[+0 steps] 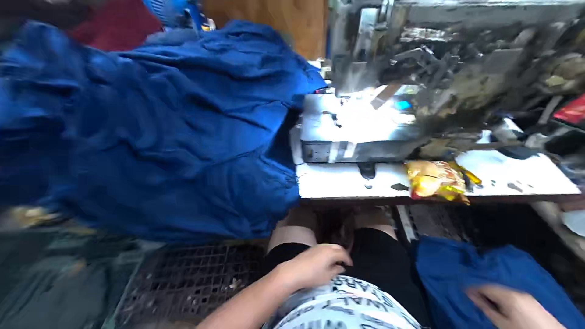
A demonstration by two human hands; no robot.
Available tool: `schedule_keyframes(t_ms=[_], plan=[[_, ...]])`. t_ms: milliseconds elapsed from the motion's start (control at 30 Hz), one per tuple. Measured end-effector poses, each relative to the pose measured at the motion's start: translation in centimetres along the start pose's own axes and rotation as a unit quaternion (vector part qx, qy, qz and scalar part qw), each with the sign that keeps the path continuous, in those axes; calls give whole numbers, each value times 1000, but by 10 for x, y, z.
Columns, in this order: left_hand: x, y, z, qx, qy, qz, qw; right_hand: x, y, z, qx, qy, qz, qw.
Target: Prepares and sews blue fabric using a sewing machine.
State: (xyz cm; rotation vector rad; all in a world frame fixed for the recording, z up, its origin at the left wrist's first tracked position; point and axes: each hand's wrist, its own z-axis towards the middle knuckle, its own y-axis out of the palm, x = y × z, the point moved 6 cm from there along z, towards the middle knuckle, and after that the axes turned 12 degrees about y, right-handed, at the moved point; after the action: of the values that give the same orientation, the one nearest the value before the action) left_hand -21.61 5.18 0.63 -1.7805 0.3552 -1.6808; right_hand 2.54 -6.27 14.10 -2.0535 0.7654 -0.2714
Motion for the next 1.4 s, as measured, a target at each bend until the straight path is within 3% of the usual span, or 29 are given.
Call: schedule_keyframes(t_ms=[67,167,233,367,500,600,667,800,933,1033,1100,1400], plan=[[-11,-12,-47,87,-53,27,994,37,-14,64,201,-151,24,968],[-1,-29,-91,149,-164,5,975,48,-75,116,325,-131,86,932],[0,-29,-107,153,-185,-7,971,37,-106,139,305,-69,121,942],[-7,-25,-96,166,-72,-8,984,20,-113,186,175,2,165,971],[15,-52,-23,221,63,29,973,9,-110,189,85,24,300,950],[41,-80,51,268,169,89,944,-9,-112,177,33,-25,386,922],[56,-96,102,274,188,124,935,-22,-118,169,17,-71,397,915],[48,-99,186,199,115,203,952,-39,-124,168,12,-131,344,930],[28,-97,220,139,32,273,951,-37,-128,183,21,-152,257,954],[15,-93,215,209,79,284,933,-31,-132,191,133,-138,124,974],[13,-92,210,262,123,291,912,-34,-125,200,157,-134,44,978],[13,-89,207,274,149,293,904,-57,-108,214,77,-143,-72,984]])
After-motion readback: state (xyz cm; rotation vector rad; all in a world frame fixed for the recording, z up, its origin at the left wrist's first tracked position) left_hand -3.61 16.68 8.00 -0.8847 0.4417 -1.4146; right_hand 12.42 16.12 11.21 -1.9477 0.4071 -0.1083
